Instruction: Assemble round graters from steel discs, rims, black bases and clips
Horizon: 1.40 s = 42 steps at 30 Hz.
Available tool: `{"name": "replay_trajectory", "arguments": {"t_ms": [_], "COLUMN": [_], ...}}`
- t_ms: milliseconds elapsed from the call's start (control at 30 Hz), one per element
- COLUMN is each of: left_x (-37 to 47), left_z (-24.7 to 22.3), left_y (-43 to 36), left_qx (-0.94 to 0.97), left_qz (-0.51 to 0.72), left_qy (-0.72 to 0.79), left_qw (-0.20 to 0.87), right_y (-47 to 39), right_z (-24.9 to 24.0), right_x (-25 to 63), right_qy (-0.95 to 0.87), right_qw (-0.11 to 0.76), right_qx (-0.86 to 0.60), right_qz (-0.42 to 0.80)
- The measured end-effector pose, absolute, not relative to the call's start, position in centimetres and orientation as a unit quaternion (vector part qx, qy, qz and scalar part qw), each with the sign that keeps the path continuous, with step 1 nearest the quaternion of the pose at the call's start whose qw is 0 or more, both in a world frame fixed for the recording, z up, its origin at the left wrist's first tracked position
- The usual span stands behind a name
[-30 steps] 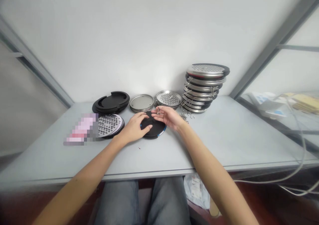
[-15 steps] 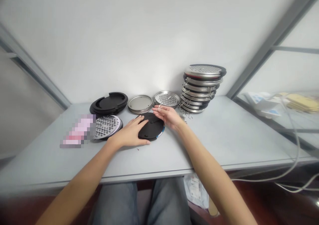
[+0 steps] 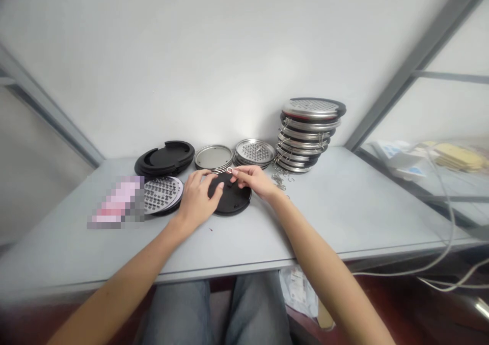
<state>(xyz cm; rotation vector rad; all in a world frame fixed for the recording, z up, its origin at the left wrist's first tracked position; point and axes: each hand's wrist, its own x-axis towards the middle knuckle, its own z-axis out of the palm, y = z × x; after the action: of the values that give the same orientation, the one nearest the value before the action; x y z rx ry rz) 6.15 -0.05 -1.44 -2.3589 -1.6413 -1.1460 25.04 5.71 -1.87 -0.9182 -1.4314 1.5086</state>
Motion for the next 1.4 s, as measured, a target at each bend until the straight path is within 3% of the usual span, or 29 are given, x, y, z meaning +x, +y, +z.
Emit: {"name": "replay_trajectory", "arguments": {"t_ms": [133, 267, 667, 867, 1400], "left_x": [5.7, 6.0, 6.5, 6.0, 5.9], "left_z": [-1.3, -1.4, -2.5, -2.5, -2.2], "left_y": [0.8, 1.0, 1.4, 1.4, 1.7], "left_qx": [-0.762, -0.758, -0.718, -0.762, -0.737], "left_qz": [-0.44, -0.465, -0.477, -0.451, -0.48], "left_qy": [-0.471, -0.444, -0.484, -0.456, -0.452], "left_qw": [-0.056, -0.116, -0.152, -0.096, -0.148], "right_y": [5.0, 4.7, 4.5, 4.5, 4.4], "right_z": [-1.3, -1.0, -0.7, -0.6, -0.7], "right_x": [24.9, 24.9, 24.2, 24.4, 24.5], "right_qy": [-0.646, -0.665, -0.602, -0.622, -0.676], "right_qw": [0.343, 0.322, 0.454, 0.439, 0.427], "right_qx": [-0.338, -0.335, -0.384, -0.379, -0.369], "right_qz": [0.592, 0.585, 0.533, 0.527, 0.473]}}
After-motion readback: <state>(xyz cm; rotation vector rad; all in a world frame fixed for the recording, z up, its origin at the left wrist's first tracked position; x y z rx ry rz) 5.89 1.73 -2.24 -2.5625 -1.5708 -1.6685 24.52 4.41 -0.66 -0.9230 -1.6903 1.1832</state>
